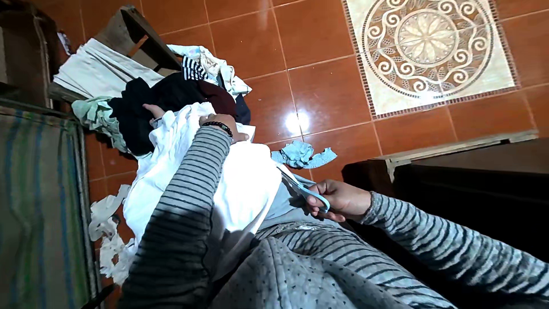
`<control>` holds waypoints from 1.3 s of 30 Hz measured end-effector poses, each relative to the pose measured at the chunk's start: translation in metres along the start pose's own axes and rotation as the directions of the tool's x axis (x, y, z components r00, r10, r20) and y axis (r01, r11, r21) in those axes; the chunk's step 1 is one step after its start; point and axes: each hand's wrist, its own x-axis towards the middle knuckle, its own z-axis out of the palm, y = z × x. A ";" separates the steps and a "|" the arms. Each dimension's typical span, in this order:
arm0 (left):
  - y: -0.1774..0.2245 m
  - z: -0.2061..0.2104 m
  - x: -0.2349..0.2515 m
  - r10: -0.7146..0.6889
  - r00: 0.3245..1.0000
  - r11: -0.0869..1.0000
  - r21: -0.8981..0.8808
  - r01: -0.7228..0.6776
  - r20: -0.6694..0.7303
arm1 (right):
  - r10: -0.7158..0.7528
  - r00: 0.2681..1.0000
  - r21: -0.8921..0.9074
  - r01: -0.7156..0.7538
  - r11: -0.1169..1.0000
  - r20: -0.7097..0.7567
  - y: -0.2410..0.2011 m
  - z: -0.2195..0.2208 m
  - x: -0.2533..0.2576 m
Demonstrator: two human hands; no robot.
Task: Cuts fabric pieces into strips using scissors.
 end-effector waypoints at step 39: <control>-0.045 0.046 0.042 0.878 0.440 -0.019 -0.931 -0.364 -0.189 | -0.314 0.939 0.048 0.310 0.949 0.140 0.007 -0.025 0.036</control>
